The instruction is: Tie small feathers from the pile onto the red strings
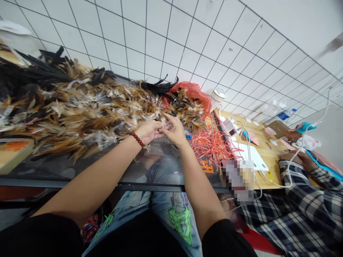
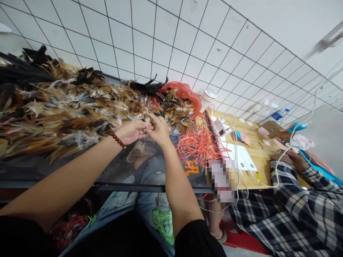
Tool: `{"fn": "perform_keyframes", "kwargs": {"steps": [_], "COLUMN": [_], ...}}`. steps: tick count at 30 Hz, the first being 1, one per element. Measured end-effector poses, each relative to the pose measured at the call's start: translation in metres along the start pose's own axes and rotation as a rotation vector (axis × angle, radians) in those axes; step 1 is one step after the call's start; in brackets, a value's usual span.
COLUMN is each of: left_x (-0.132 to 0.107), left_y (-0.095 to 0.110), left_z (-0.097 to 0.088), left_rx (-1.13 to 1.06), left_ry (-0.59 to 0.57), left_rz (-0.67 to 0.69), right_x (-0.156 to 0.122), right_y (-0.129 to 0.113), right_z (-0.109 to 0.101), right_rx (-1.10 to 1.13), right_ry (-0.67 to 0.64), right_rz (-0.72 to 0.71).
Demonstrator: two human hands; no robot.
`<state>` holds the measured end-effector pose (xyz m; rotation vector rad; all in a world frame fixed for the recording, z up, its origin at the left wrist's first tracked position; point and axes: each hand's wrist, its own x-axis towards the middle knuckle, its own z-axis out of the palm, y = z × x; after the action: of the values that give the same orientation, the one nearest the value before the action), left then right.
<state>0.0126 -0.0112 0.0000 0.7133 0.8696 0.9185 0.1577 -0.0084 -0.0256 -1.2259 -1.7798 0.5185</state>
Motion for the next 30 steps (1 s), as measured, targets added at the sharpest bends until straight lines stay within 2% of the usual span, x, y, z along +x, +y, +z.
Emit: {"fn": "perform_keyframes", "kwargs": {"steps": [3, 5, 8, 11, 15, 16, 18, 21, 23, 27, 30], "left_x": [0.0, 0.003, 0.008, 0.01, 0.007, 0.006, 0.005, 0.004, 0.003, 0.002, 0.003], "left_y": [-0.001, -0.001, -0.002, -0.002, -0.002, -0.002, -0.003, -0.004, -0.004, -0.004, -0.005], "left_z": [-0.001, -0.004, -0.009, -0.011, -0.007, -0.006, -0.005, -0.004, -0.003, -0.001, -0.001], "left_rx": [0.007, -0.032, -0.114, -0.147, -0.13, -0.118, -0.092, -0.067, -0.067, -0.092, -0.104], "left_ry": [0.039, 0.11, 0.214, 0.257, 0.269, 0.266, 0.248, 0.202, 0.156, 0.044, 0.003], "left_rz": [0.06, 0.14, 0.248, 0.288, 0.302, 0.297, 0.28, 0.251, 0.212, 0.117, 0.102], "right_x": [0.0, 0.001, 0.0, -0.003, -0.004, -0.003, 0.0, 0.004, 0.005, 0.004, 0.003], "right_y": [-0.004, -0.006, -0.008, -0.009, -0.011, -0.011, -0.011, -0.013, -0.013, -0.011, -0.008], "right_z": [-0.006, -0.015, -0.029, -0.031, -0.022, -0.021, -0.02, -0.017, -0.011, 0.004, 0.009], "right_rx": [-0.082, -0.118, -0.195, -0.29, -0.373, -0.324, -0.078, 0.418, 0.61, 0.668, 0.637], "right_ry": [0.046, 0.042, -0.09, -0.264, -0.235, -0.235, -0.215, -0.054, 0.027, 0.072, 0.088], "right_rz": [-0.002, 0.057, 0.222, 0.319, 0.355, 0.364, 0.369, 0.335, 0.319, 0.312, 0.288]}}
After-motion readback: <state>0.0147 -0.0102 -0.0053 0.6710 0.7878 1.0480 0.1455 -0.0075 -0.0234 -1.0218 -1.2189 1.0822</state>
